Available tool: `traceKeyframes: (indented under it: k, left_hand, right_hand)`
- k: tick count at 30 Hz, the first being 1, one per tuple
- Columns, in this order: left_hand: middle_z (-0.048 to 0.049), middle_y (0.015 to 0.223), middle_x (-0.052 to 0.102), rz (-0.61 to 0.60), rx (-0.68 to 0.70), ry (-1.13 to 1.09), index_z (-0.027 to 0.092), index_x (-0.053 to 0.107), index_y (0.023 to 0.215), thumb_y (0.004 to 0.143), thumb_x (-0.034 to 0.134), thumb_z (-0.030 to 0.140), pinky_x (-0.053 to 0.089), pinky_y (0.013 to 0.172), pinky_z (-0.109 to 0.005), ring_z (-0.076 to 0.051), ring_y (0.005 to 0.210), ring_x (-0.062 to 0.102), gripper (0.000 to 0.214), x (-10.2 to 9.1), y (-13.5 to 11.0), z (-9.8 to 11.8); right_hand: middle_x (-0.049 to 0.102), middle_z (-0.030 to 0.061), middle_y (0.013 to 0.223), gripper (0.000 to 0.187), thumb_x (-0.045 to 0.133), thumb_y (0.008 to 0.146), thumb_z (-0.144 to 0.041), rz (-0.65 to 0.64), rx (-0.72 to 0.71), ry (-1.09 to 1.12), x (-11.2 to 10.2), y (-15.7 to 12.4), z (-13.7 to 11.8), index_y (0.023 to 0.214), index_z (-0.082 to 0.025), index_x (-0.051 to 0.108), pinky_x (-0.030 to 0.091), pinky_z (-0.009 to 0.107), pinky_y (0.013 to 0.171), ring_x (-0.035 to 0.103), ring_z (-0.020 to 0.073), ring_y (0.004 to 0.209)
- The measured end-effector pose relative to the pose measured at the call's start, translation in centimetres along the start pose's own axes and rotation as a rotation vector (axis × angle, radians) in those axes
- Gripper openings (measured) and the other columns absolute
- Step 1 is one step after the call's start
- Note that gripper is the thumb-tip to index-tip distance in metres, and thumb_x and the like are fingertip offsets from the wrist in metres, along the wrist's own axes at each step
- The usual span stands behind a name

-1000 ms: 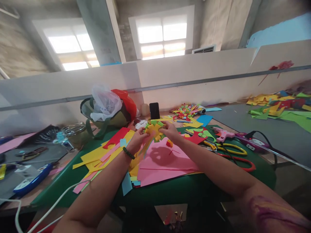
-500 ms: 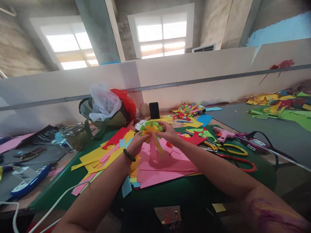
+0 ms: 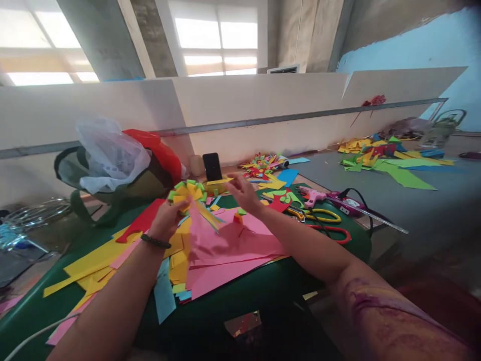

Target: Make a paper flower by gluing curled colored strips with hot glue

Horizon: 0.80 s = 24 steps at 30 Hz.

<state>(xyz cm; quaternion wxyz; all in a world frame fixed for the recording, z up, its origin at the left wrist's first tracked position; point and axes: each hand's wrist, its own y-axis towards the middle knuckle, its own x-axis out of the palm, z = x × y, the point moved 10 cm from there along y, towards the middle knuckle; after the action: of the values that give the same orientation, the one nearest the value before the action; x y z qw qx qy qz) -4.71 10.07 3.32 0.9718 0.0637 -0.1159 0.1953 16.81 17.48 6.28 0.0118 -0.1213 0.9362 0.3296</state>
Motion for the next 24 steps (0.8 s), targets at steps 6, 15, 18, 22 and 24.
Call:
traceKeyframes:
  k: [6,15,18,22,24]
  left_hand:
    - [0.0012,0.075,0.071,0.102,0.040,-0.067,0.015,0.067,0.076,0.049,0.073,0.006,0.052,0.055,-0.020,-0.011,0.063,0.063,0.030,-1.7,0.2,2.1]
    - [-0.0013,0.076,0.073,-0.144,0.001,0.075,0.015,0.070,0.080,0.045,0.083,0.012,0.052,0.062,-0.019,-0.013,0.067,0.066,0.037,2.7,-1.8,0.4]
    - [0.0003,0.073,0.072,-0.143,0.014,0.016,0.015,0.069,0.078,0.048,0.082,0.009,0.052,0.060,-0.017,-0.011,0.064,0.065,0.033,3.3,-2.1,0.4]
    - [0.0026,0.070,0.071,0.097,0.038,-0.200,0.015,0.065,0.075,0.060,0.068,-0.001,0.050,0.054,-0.013,-0.008,0.060,0.064,0.022,-1.3,-0.3,2.3]
    - [0.0026,0.065,0.068,0.217,-0.019,-0.316,0.014,0.063,0.077,0.065,0.062,-0.002,0.053,0.052,-0.016,-0.009,0.056,0.063,0.020,-4.0,0.6,2.8]
  right_hand:
    - [0.064,0.0022,0.082,0.029,0.055,0.089,-0.041,0.281,-0.094,-0.083,-7.9,2.6,-0.5,0.107,-0.019,0.057,0.050,0.029,0.073,0.061,0.0154,0.076]
    - [0.067,0.0055,0.109,0.055,0.026,0.098,-0.065,-0.171,0.332,0.293,1.0,0.2,1.4,0.110,-0.023,0.060,0.050,0.029,0.082,0.064,0.0170,0.099]
    - [0.065,0.0056,0.080,0.076,0.011,0.093,-0.075,-0.697,0.493,0.474,8.8,-4.6,0.5,0.090,-0.019,0.062,0.049,0.027,0.066,0.062,0.0158,0.072]
    - [0.038,-0.0067,0.048,0.056,0.041,0.094,-0.064,-0.784,0.425,0.148,8.1,-4.6,0.8,0.068,-0.017,0.056,0.028,0.021,0.043,0.032,0.0082,0.042]
    - [0.037,-0.0071,0.047,0.047,0.045,0.097,-0.051,-0.491,0.352,-0.200,3.2,-1.1,1.7,0.067,-0.017,0.057,0.028,0.021,0.044,0.032,0.0077,0.041]
